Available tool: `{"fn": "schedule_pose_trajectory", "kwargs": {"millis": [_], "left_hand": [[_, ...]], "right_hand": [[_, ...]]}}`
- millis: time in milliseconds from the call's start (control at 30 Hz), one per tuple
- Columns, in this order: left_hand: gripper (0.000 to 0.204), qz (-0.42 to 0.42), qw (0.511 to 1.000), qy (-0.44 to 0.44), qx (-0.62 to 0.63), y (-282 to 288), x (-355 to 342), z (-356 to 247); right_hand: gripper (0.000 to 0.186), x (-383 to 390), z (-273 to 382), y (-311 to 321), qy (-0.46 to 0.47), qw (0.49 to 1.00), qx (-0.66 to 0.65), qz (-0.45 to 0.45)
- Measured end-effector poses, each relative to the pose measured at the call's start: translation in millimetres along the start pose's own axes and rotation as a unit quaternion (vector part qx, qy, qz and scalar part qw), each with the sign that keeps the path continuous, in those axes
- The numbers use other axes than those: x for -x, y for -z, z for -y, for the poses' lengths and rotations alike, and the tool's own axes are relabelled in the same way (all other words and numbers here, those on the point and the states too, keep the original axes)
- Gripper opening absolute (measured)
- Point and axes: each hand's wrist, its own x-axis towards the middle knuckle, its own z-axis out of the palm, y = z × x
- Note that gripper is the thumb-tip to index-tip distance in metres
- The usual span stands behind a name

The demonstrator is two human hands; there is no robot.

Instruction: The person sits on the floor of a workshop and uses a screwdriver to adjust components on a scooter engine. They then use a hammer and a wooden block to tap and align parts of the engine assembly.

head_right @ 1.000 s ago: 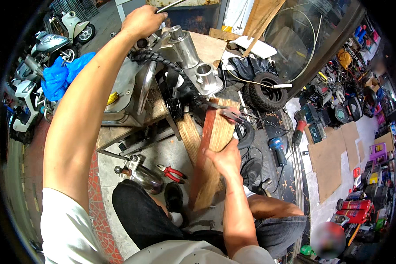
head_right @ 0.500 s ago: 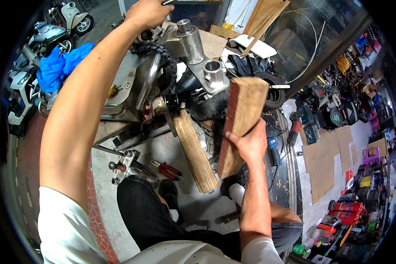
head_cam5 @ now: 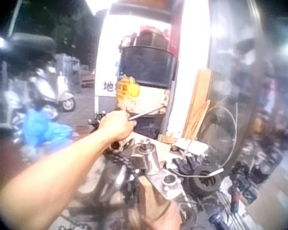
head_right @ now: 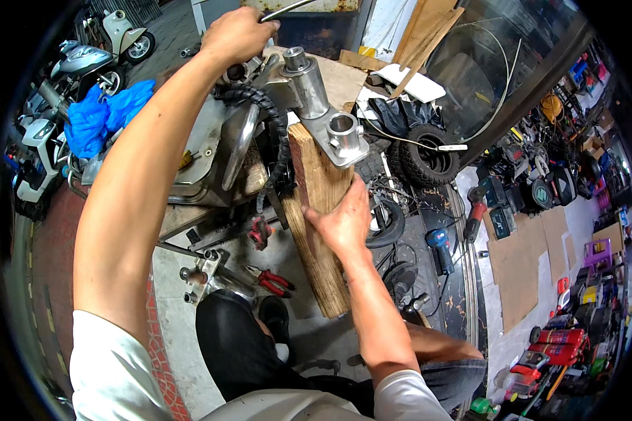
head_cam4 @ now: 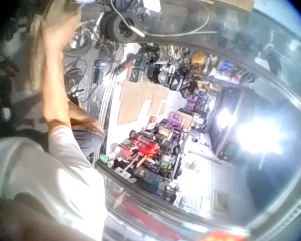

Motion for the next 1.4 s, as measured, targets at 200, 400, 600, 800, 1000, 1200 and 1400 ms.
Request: {"fn": "schedule_pose_trajectory", "kwargs": {"millis": [200, 400, 600, 800, 1000, 1200, 1400], "left_hand": [[0.042, -0.009, 0.997, 0.078, 0.021, 11, 14, -25], [0.044, -0.014, 0.996, 0.088, 0.031, 10, 13, -20], [0.044, -0.025, 0.996, 0.071, 0.047, 12, 19, -22], [0.045, -0.011, 0.997, 0.068, 0.029, 14, 17, -17], [0.045, -0.026, 0.996, 0.077, 0.048, 17, 19, -19], [0.045, -0.018, 0.996, 0.072, 0.048, 15, 18, -21], [0.045, -0.021, 0.995, 0.08, 0.056, 15, 21, -28]], "right_hand": [[0.116, -13, -15, -51, 0.011, 0.996, -0.032, -0.081], [0.107, -21, -9, -65, 0.019, 0.992, -0.08, -0.096], [0.091, -22, -10, -67, 0.034, 0.984, -0.115, -0.128], [0.101, -19, -14, -73, 0.004, 0.992, -0.093, -0.088], [0.095, -39, 4, -32, 0.058, 0.961, -0.271, -0.018], [0.058, -75, 43, -9, 0.164, 0.882, -0.422, 0.131], [0.036, -103, -18, -37, 0.132, 0.81, -0.572, 0.001]]}}
